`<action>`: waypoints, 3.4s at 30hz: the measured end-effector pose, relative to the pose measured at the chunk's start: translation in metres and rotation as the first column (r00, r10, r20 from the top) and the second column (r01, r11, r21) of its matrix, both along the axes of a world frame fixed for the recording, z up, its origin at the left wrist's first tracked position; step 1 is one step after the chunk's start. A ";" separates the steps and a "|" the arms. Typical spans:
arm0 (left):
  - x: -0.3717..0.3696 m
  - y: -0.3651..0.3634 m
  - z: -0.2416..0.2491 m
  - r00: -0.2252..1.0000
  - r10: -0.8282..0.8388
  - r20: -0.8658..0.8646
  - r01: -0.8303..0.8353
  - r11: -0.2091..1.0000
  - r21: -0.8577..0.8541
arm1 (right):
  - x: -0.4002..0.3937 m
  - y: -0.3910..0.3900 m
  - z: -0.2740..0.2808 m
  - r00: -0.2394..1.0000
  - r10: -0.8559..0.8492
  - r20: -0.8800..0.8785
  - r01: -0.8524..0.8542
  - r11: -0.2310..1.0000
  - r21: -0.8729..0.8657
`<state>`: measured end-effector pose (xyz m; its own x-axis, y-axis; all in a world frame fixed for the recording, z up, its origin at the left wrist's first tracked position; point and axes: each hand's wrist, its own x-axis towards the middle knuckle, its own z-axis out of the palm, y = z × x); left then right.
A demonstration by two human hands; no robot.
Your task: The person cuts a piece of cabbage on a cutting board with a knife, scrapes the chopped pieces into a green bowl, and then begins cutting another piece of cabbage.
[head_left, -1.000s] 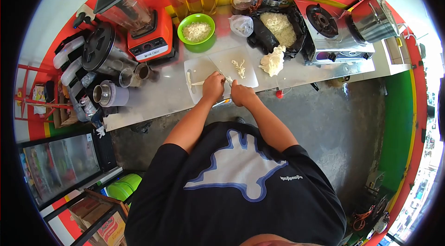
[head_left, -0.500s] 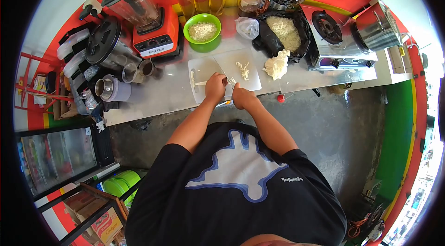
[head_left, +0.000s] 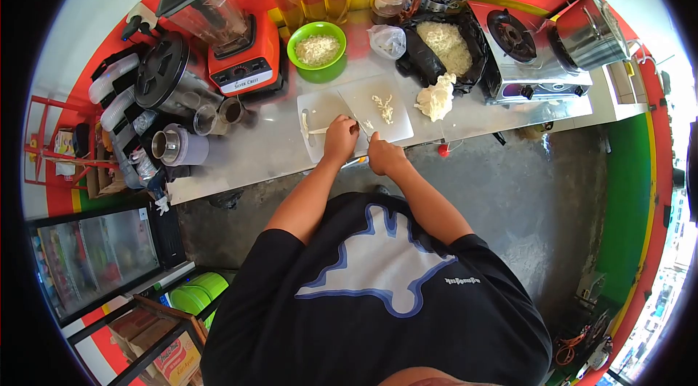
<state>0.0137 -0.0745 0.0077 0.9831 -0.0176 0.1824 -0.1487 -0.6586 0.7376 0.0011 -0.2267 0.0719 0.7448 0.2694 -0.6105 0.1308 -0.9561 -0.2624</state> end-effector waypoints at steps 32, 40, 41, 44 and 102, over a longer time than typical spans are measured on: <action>-0.022 -0.012 -0.001 0.986 0.128 0.105 -0.119 0.989 -0.082 | -0.004 -0.016 -0.018 0.987 0.048 0.153 -0.065 0.992 0.107; -0.029 -0.024 -0.003 0.973 0.222 0.065 -0.199 0.947 -0.253 | 0.001 -0.047 -0.023 0.973 -0.113 0.203 0.077 0.982 0.174; -0.029 -0.021 0.002 0.979 0.201 0.039 -0.185 0.950 -0.252 | 0.003 -0.049 -0.023 0.973 -0.114 0.202 0.079 0.982 0.174; -0.035 -0.011 0.002 0.971 0.109 0.213 -0.093 0.992 -0.082 | 0.003 -0.049 -0.029 0.969 -0.114 0.219 0.061 0.970 0.236; -0.058 0.036 -0.003 0.997 -0.080 -0.008 0.068 0.791 0.608 | -0.006 0.003 -0.029 0.970 0.038 0.239 -0.076 0.985 0.153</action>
